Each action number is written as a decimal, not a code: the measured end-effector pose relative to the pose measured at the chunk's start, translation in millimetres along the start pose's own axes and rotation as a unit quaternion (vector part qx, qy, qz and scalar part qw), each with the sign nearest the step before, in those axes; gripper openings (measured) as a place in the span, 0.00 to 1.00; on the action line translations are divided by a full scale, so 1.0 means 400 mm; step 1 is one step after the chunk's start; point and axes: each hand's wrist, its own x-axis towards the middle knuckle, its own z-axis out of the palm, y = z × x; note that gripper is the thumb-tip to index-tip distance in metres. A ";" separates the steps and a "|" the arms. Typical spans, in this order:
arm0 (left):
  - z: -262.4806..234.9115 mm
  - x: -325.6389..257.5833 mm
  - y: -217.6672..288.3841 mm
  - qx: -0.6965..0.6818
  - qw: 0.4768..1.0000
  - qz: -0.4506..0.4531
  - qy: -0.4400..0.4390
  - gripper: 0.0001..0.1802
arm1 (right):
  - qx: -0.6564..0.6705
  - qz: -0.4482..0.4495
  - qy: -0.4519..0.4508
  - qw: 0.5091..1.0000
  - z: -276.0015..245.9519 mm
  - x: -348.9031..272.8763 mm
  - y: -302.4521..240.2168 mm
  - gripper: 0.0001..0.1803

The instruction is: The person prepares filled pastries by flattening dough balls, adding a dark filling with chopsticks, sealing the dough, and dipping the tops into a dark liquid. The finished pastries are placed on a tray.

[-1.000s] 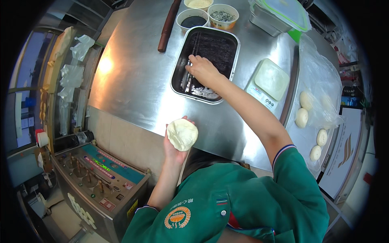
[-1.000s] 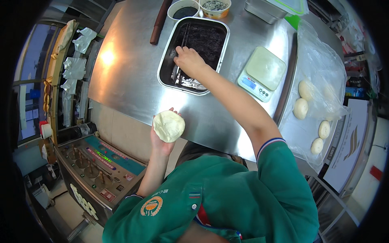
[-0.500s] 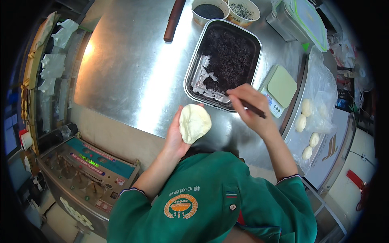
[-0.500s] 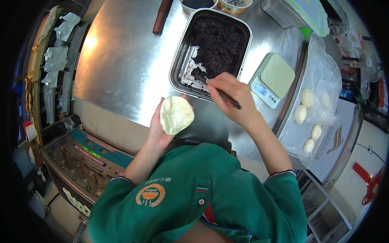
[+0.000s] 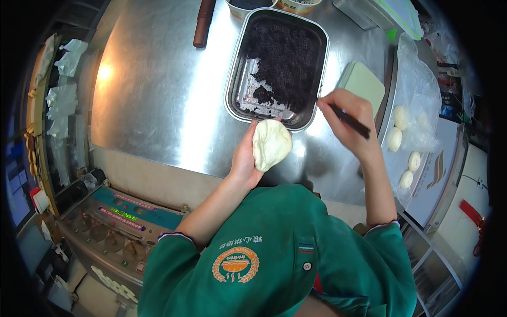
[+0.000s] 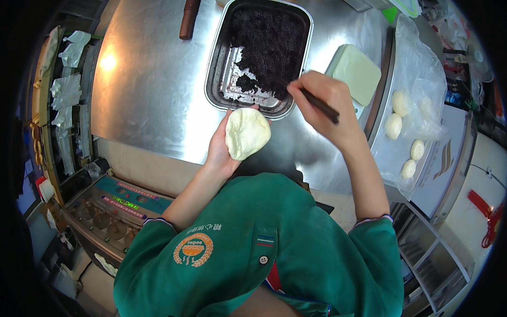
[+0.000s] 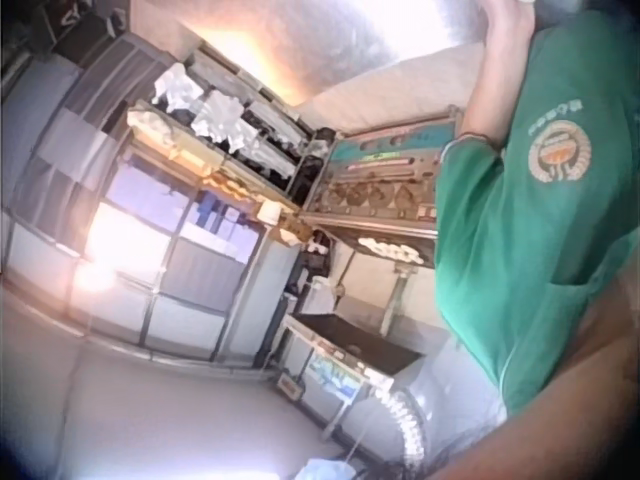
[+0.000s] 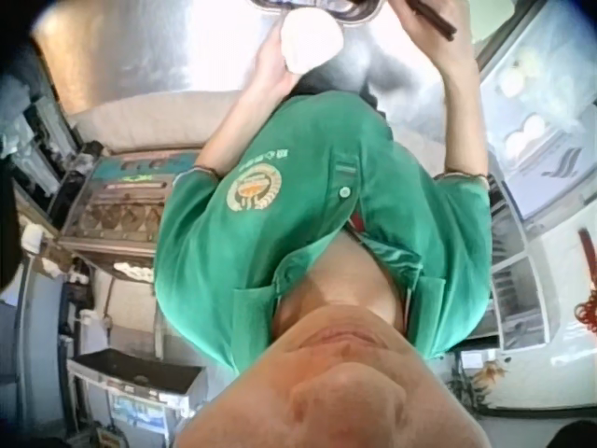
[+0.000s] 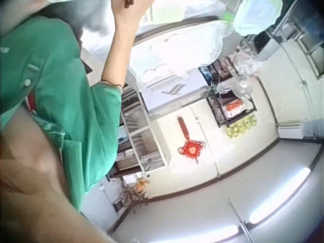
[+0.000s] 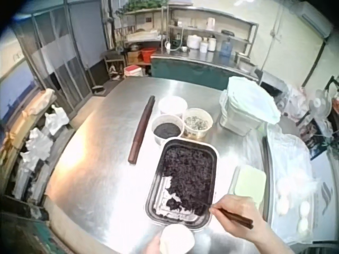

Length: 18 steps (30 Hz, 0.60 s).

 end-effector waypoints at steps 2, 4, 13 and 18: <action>-0.003 0.012 -0.011 -0.002 1.000 0.017 0.008 0.32 | 0.012 0.039 -0.044 0.998 0.003 0.037 0.028 0.10; -0.005 0.025 -0.019 -0.005 1.000 0.021 0.010 0.32 | 0.082 0.107 -0.053 0.989 0.002 0.063 0.081 0.12; -0.025 0.039 -0.025 -0.018 0.999 0.031 -0.004 0.34 | 0.105 0.084 -0.115 0.984 0.007 0.034 0.097 0.11; -0.018 0.034 -0.019 -0.016 0.999 0.028 -0.014 0.34 | 0.039 -0.030 -0.080 0.996 0.036 -0.028 0.046 0.08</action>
